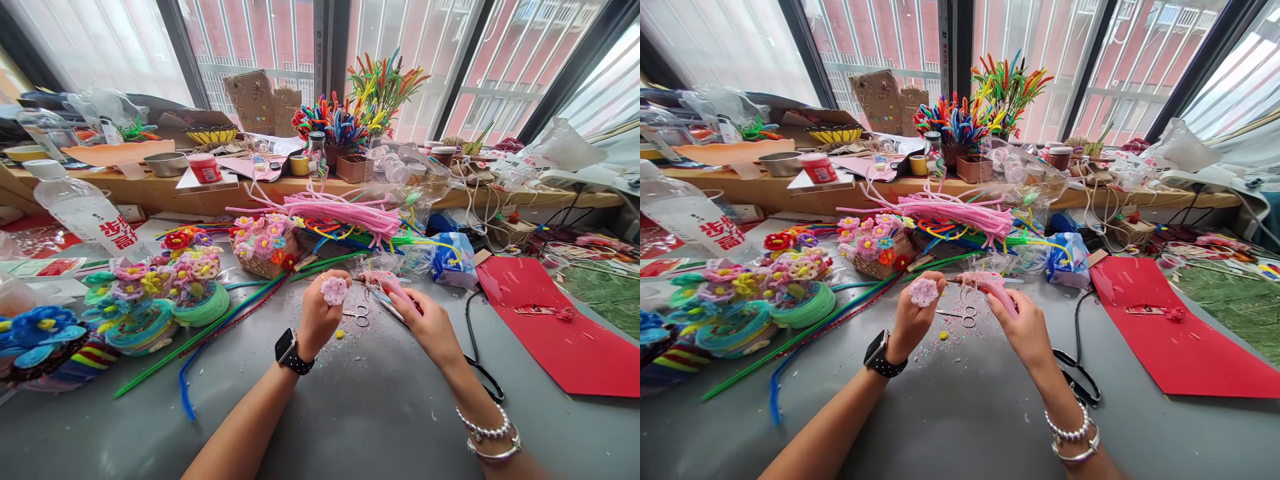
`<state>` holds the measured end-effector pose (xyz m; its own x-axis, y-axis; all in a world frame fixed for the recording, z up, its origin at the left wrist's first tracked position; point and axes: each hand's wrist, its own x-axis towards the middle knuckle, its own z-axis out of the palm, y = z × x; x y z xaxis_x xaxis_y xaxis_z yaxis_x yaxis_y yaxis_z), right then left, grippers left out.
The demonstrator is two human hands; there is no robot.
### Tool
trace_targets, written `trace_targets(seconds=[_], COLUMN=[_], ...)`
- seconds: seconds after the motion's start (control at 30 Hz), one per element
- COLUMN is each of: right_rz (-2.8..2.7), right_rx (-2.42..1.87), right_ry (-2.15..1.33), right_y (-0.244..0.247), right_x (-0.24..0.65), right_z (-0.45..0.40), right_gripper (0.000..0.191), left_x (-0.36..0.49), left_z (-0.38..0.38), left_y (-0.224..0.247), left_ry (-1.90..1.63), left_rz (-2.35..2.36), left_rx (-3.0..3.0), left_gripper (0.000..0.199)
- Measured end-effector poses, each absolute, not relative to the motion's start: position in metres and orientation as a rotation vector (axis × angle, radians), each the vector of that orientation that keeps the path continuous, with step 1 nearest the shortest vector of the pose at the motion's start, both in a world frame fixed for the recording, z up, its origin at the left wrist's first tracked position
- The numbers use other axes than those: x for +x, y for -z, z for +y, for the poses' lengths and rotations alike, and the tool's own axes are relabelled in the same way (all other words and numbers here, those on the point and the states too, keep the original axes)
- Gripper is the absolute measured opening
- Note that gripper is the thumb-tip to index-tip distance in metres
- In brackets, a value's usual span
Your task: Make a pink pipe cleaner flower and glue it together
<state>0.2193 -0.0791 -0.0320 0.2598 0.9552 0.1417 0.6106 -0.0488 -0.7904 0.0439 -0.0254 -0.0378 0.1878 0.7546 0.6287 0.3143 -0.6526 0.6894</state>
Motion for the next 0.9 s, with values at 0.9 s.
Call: trace_targets(seconds=[0.9], right_rz=[-1.183], right_rx=[-1.944], right_ry=[-0.017], right_y=[0.028], right_x=[0.25], right_z=[-0.076], right_gripper=[0.053], left_x=[0.026], left_z=[-0.009], left_y=[0.013], left_ry=[-1.399], left_rz=[0.621], left_rx=[0.912], left_gripper=[0.025])
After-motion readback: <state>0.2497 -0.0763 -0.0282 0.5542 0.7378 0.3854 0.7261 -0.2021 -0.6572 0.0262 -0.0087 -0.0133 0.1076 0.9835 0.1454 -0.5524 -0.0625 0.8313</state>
